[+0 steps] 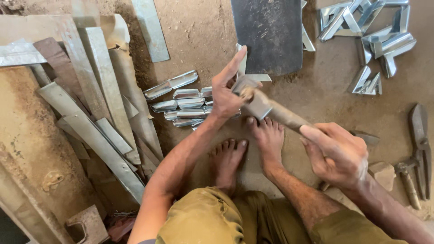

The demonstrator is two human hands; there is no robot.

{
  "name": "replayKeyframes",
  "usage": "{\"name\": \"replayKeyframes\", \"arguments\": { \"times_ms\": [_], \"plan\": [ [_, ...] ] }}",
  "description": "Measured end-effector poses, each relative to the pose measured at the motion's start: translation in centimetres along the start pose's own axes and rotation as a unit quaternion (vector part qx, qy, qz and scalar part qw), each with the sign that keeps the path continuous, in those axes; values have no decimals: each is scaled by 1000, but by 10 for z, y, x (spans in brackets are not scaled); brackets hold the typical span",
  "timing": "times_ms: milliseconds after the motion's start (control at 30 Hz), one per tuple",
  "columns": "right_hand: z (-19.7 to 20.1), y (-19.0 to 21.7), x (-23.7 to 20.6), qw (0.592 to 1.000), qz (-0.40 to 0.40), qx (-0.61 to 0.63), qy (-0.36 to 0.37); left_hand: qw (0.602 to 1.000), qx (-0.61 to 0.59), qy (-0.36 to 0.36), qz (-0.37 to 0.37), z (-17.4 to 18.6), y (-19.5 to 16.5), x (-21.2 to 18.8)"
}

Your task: The person sits on the floor and repeatedly bends small metal pieces into L-shaped brackets using a hammer and a metal plate. They pick up each piece, position it on the plate, strike it with the hammer, and then place the finished bracket aside.

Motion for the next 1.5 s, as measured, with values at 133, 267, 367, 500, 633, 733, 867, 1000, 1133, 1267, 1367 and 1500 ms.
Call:
{"name": "replayKeyframes", "arguments": {
  "times_ms": [133, 267, 367, 500, 633, 733, 867, 1000, 1133, 1267, 1367, 1500],
  "plan": [
    [-17, -10, 10, 997, 4, -66, 44, 998, -24, 41, -33, 5, -5, 2],
    [-16, -18, 9, 999, -22, -40, 22, 999, 4, 44, -9, 7, -5, 5],
    [-20, -16, 6, 996, -14, -78, 44, 995, 77, 24, -54, 8, -12, 9],
    [-24, -19, 9, 996, -45, -67, 49, 999, 30, 32, -31, 7, -12, 11],
    [-20, -15, 19, 998, -35, -42, 12, 999, 43, 28, 18, 5, -6, 7],
    [-16, -16, 20, 998, -59, -21, 0, 999, 29, 27, -30, 5, -16, 4],
    [-15, -15, 14, 998, -47, -47, -3, 999, 8, 33, -34, 4, -20, 5],
    [-19, -27, 9, 996, -87, -16, 7, 998, 2, 52, -31, 3, -25, 6],
    [-14, -28, 7, 997, -67, -23, -25, 998, 28, 54, -19, 5, -26, 4],
    [-10, -32, 1, 997, -66, -25, -35, 997, 53, 45, -44, 7, -28, 4],
    [-13, -43, -12, 995, -91, -39, -19, 997, -40, 58, 25, 1, -15, 3],
    [-10, -66, -42, 995, -89, -1, -53, 998, -57, 11, -25, 9, -22, -5]
  ]
}}
Point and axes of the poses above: each hand's wrist, its own x-axis towards the middle knuckle, its own z-axis out of the back of the hand, y = z × x, the point moved 7 cm from there along x, towards the middle knuckle, and after that the axes turned 3 degrees about x, right-handed, at the moved point
